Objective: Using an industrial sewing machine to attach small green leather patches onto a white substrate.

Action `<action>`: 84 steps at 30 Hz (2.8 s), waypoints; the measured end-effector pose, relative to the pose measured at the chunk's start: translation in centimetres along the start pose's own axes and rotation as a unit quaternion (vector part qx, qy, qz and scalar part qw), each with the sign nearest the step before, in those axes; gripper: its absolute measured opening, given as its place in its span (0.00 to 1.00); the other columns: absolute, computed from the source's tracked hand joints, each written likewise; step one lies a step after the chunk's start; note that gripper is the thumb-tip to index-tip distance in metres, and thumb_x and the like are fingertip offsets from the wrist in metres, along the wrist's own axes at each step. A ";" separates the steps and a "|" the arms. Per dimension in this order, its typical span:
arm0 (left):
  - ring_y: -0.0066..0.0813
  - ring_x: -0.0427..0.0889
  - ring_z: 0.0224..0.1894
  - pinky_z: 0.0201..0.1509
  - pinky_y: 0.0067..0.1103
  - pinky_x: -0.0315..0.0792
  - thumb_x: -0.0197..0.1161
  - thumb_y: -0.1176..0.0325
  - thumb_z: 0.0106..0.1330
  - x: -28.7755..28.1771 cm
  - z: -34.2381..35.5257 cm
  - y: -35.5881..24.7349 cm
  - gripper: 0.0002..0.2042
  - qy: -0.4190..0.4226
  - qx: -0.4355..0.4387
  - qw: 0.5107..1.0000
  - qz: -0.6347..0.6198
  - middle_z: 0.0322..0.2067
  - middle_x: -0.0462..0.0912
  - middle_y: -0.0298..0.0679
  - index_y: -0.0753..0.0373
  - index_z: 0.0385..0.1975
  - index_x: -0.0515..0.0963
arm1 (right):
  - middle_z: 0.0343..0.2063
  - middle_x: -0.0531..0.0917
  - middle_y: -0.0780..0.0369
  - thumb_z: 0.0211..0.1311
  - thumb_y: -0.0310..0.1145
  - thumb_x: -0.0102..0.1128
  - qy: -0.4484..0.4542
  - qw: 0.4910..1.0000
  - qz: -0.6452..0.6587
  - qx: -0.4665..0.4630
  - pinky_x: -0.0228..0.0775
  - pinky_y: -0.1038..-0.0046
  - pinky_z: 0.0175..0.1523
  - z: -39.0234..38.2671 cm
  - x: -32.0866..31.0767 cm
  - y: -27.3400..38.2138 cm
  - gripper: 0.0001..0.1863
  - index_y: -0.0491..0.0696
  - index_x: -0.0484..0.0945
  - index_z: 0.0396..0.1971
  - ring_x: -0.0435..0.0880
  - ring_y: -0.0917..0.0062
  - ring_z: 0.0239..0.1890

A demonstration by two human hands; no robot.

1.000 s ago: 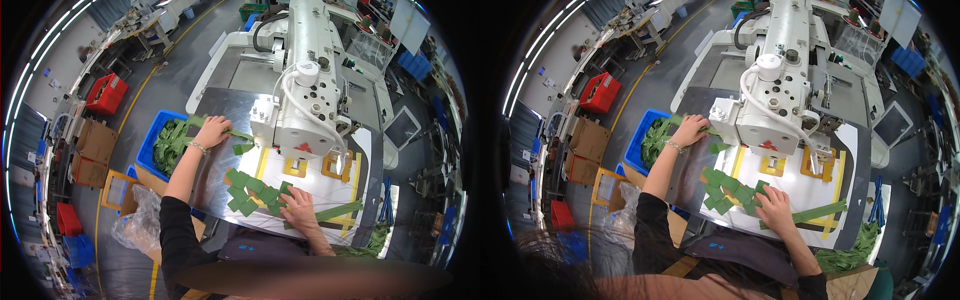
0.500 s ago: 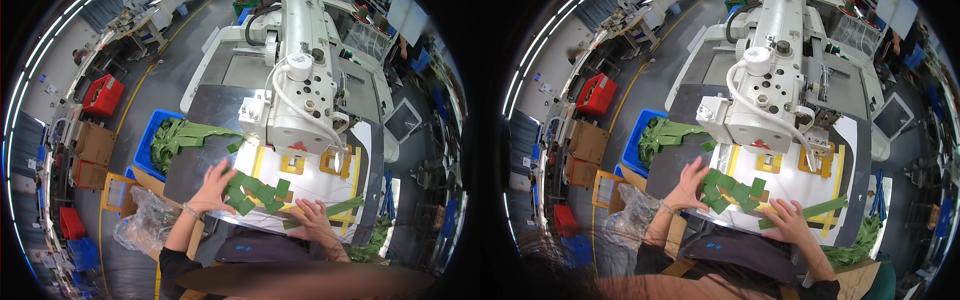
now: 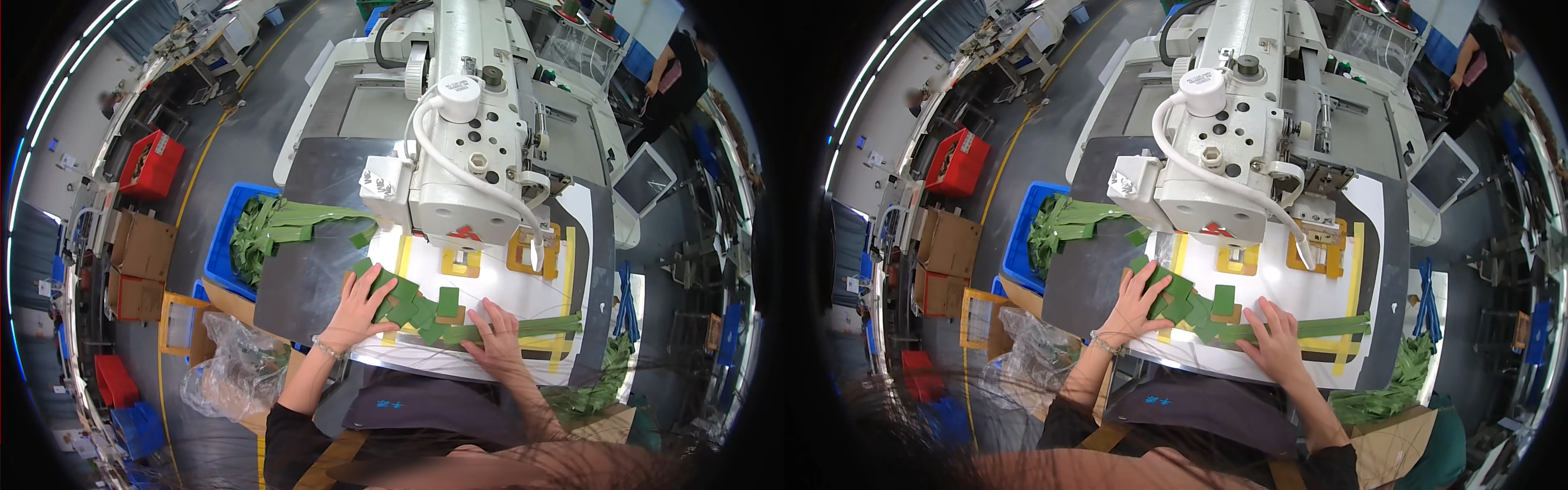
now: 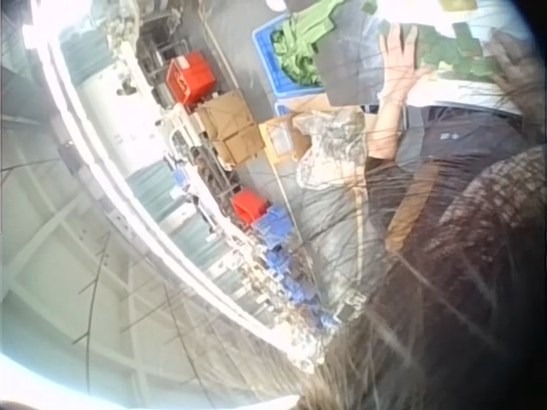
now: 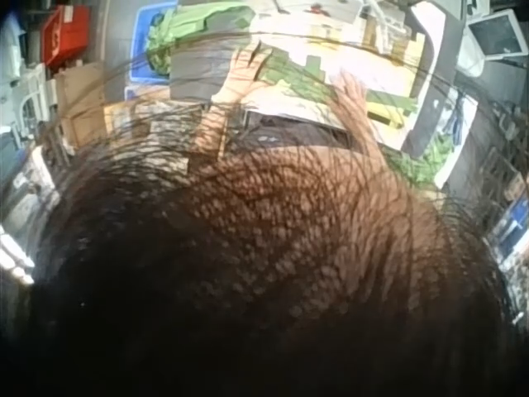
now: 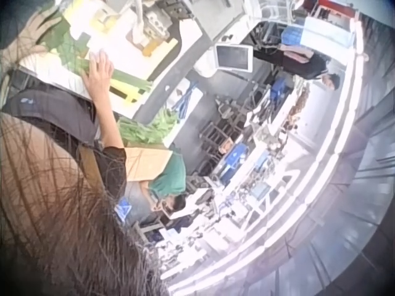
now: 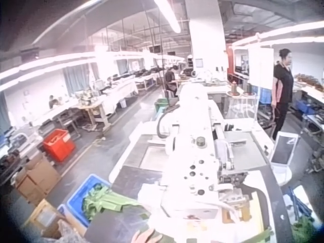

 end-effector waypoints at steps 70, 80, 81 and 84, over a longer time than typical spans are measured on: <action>0.18 0.76 0.30 0.36 0.14 0.72 0.68 0.84 0.52 2.0 6.6 -10.1 0.06 -0.169 -0.077 0.760 -0.622 0.30 0.77 0.36 0.68 0.24 0.77 | 0.35 0.82 0.59 0.53 0.19 0.65 0.014 0.780 0.612 0.128 0.74 0.80 0.43 5.7 -3.9 -0.4 0.15 0.35 0.77 0.42 0.82 0.81 0.36; 0.17 0.74 0.31 0.37 0.14 0.69 0.69 0.84 0.52 2.7 6.6 -10.7 0.07 -0.171 -0.105 0.744 -0.638 0.28 0.76 0.35 0.67 0.23 0.76 | 0.36 0.82 0.57 0.55 0.17 0.63 -0.018 0.738 0.655 0.159 0.77 0.78 0.46 5.0 -2.3 -0.6 0.09 0.35 0.75 0.36 0.83 0.78 0.38; 0.17 0.74 0.31 0.37 0.14 0.69 0.69 0.84 0.52 2.8 6.5 -10.7 0.07 -0.171 -0.106 0.744 -0.638 0.28 0.76 0.35 0.67 0.23 0.76 | 0.36 0.82 0.57 0.55 0.17 0.63 -0.017 0.738 0.656 0.159 0.77 0.78 0.46 5.0 -2.1 -0.4 0.09 0.35 0.75 0.36 0.83 0.78 0.38; 0.17 0.74 0.31 0.37 0.14 0.70 0.69 0.84 0.52 3.1 6.3 -10.6 0.07 -0.181 -0.099 0.752 -0.627 0.28 0.77 0.35 0.67 0.23 0.76 | 0.35 0.82 0.57 0.56 0.17 0.62 -0.035 0.721 0.668 0.180 0.78 0.76 0.46 4.7 -1.6 0.1 0.08 0.35 0.74 0.35 0.83 0.77 0.38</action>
Point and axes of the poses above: each hand's wrist, its own z-axis towards the middle knuckle, its own x-axis out of the palm, y = z × x, the point moved 2 cm from there along z, towards the middle knuckle
